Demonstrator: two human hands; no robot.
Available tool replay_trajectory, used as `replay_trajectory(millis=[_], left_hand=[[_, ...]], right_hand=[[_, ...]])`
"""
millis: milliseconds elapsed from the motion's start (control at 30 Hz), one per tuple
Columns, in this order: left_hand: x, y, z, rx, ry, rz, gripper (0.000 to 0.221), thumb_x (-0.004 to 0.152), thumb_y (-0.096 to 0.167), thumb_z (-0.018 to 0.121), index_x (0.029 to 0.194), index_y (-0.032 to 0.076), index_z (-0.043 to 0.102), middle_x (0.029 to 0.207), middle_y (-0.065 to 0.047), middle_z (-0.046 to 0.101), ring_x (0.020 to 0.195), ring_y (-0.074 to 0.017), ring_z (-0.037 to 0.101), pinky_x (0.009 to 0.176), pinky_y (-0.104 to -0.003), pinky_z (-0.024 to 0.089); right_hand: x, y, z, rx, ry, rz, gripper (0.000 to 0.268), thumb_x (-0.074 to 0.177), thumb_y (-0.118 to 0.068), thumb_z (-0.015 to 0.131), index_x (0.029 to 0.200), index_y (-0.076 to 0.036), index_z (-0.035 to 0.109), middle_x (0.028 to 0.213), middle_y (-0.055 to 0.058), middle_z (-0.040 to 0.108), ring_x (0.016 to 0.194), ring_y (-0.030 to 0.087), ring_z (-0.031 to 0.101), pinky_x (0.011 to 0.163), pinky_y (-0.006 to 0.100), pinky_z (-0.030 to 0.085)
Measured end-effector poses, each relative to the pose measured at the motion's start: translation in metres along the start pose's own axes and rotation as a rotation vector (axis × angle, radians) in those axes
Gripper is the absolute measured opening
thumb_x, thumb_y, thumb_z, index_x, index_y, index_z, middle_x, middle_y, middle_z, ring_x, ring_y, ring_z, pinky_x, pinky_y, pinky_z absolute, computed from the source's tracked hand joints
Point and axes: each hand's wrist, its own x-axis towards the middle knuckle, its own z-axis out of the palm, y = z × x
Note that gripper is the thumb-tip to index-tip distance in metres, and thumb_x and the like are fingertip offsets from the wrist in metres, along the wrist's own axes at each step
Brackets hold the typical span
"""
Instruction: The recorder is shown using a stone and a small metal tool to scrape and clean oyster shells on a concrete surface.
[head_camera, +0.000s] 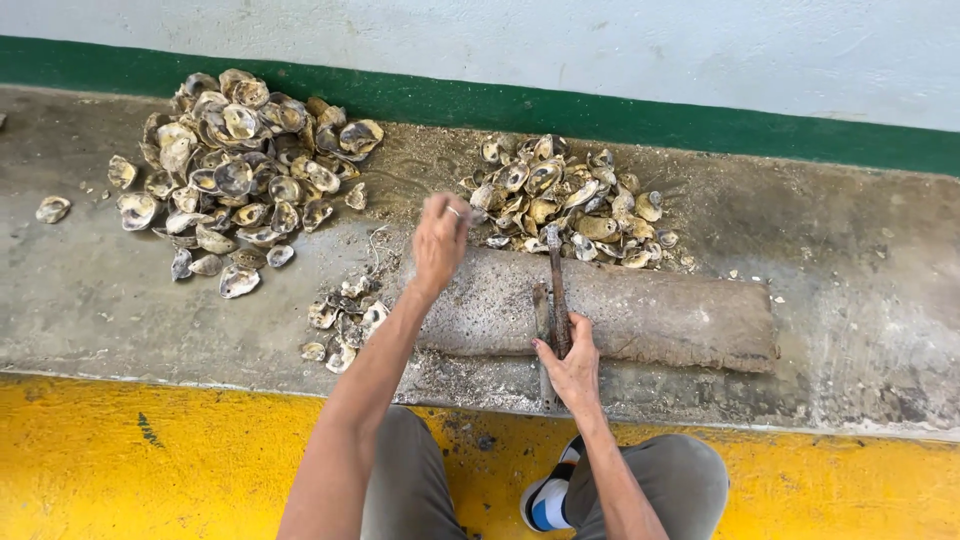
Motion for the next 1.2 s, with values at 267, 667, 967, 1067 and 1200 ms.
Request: replay_trajectory(millis=[267, 667, 967, 1067, 1200], left_hand=[[-0.007, 0.037, -0.035, -0.235, -0.140, -0.125, 0.016, 0.091, 0.008, 0.074, 0.107, 0.009, 0.072, 0.099, -0.009, 0.073, 0.078, -0.0175, 0.071, 0.062, -0.030, 0.063], [-0.085, 0.122, -0.055, -0.296, -0.259, -0.214, 0.013, 0.087, 0.012, 0.077, 0.099, 0.007, 0.078, 0.095, -0.012, 0.074, 0.081, -0.0271, 0.072, 0.070, -0.040, 0.060], [-0.153, 0.175, -0.077, -0.432, -0.181, -0.186, 0.040, 0.098, 0.021, 0.070, 0.134, 0.007, 0.057, 0.113, -0.016, 0.069, 0.098, -0.0258, 0.067, 0.074, -0.039, 0.060], [-0.173, 0.216, -0.114, -0.720, -0.342, -0.311, 0.055, 0.100, 0.026, 0.067, 0.145, 0.002, 0.046, 0.105, -0.018, 0.069, 0.092, -0.0240, 0.069, 0.074, -0.040, 0.061], [-0.182, 0.223, -0.126, -0.875, -0.438, -0.481, 0.059, 0.103, 0.028, 0.053, 0.153, 0.001, 0.036, 0.085, -0.012, 0.069, 0.068, -0.0176, 0.067, 0.059, -0.035, 0.057]], right_hand=[[-0.002, -0.003, -0.001, -0.018, 0.007, 0.052, 0.059, 0.082, -0.012, 0.082, 0.128, 0.001, 0.048, 0.102, 0.014, 0.073, 0.087, 0.018, 0.071, 0.078, 0.033, 0.057], [-0.005, 0.003, -0.009, 0.068, 0.054, -0.016, 0.057, 0.084, -0.006, 0.080, 0.131, 0.003, 0.050, 0.105, 0.017, 0.073, 0.092, 0.019, 0.070, 0.082, 0.031, 0.055], [-0.042, -0.042, -0.032, 0.468, 0.048, 0.285, 0.052, 0.087, -0.003, 0.076, 0.132, 0.001, 0.051, 0.088, 0.011, 0.069, 0.052, 0.011, 0.050, 0.040, 0.027, 0.037], [-0.050, -0.043, -0.022, 0.586, 0.061, 0.209, 0.051, 0.087, -0.003, 0.076, 0.130, 0.002, 0.050, 0.092, 0.008, 0.070, 0.061, 0.004, 0.058, 0.049, 0.022, 0.045], [-0.059, -0.021, -0.013, 0.653, 0.048, 0.154, 0.045, 0.094, -0.003, 0.073, 0.132, 0.004, 0.050, 0.096, 0.010, 0.072, 0.052, 0.003, 0.051, 0.041, 0.021, 0.039]])
